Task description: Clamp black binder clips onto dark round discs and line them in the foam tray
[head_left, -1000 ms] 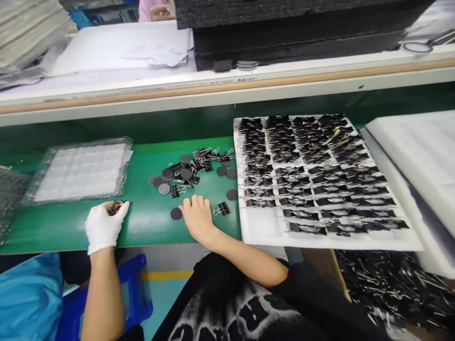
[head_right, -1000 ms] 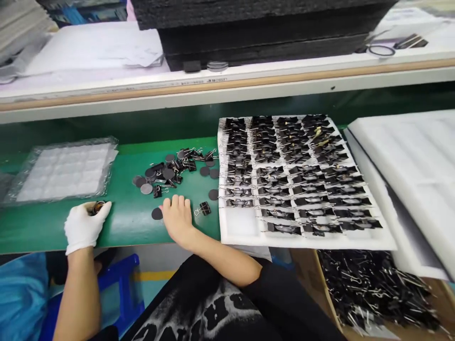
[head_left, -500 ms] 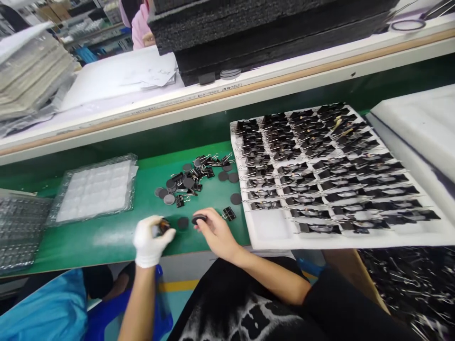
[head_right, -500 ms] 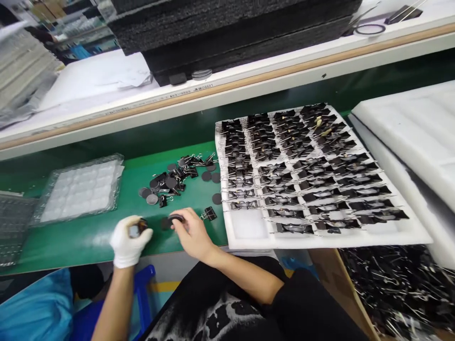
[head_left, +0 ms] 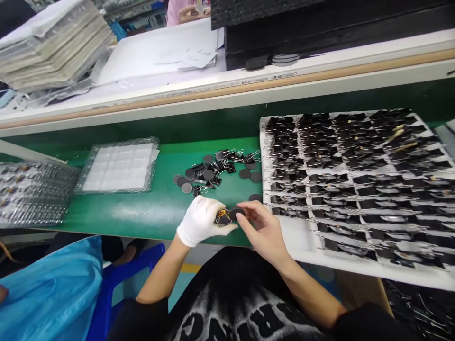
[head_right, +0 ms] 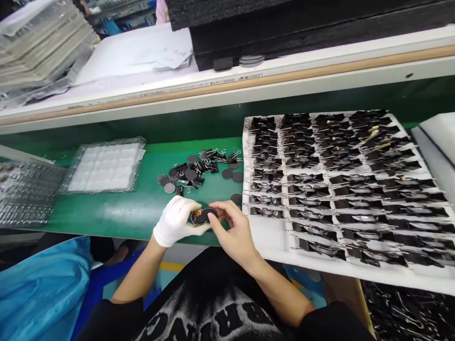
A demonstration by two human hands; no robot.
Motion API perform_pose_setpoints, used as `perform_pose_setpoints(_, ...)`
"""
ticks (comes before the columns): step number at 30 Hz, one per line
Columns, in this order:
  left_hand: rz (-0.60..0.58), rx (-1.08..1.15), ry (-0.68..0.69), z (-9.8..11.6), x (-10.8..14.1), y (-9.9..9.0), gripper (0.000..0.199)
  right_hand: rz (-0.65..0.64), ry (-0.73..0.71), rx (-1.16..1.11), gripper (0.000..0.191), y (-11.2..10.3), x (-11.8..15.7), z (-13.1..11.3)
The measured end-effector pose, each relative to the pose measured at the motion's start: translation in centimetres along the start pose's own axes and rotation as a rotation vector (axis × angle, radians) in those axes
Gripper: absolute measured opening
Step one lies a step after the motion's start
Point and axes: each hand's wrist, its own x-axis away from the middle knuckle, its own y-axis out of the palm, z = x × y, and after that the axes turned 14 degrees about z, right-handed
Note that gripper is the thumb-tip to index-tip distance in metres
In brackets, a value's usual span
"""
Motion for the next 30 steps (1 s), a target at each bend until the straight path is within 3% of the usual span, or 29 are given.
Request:
perform_pose_setpoints(6, -0.052, 0.191, -0.214, 0.2, 0.6, -0.3, 0.036, -0.146, -0.332, 0.049, 0.027, -0.4, -0.8, -0.1)
perform_pose_setpoints(11, -0.092, 0.171, -0.270, 0.4, 0.6, 0.0, 0.032, -0.381, -0.371, 0.201, 0.037, -1.0, -1.3, 0.3)
perform_pose_setpoints(14, -0.134, 0.116, -0.251, 0.6, 0.6, 0.1, 0.033, -0.328, -0.207, 0.213, 0.035, -1.1, -1.2, 0.6)
perform_pose_setpoints(18, -0.188, 0.048, -0.229, 1.0, 0.5, -0.2, 0.036, -0.321, 0.290, 0.030, 0.043, -0.8, -0.9, 1.0)
perform_pose_setpoints(20, -0.186, 0.055, -0.208, 1.2, 0.6, -0.4, 0.038, -0.342, 0.434, -0.061, 0.045, -0.6, -0.9, 1.1)
perform_pose_setpoints(24, 0.017, 0.072, -0.284, 2.1, 0.7, -0.6, 0.063, -0.240, 0.527, -0.232, 0.043, -0.4, -1.2, 0.8)
perform_pose_setpoints(27, 0.152, 0.086, -0.378, 3.3, 0.7, -0.5, 0.052, -0.183, 0.542, -0.299, 0.042, -0.3, -1.3, 0.6)
perform_pose_setpoints(30, 0.156, 0.131, -0.418, 4.4, 0.8, -0.3, 0.038, -0.125, 0.484, -0.293, 0.038, -0.2, -1.1, 0.8)
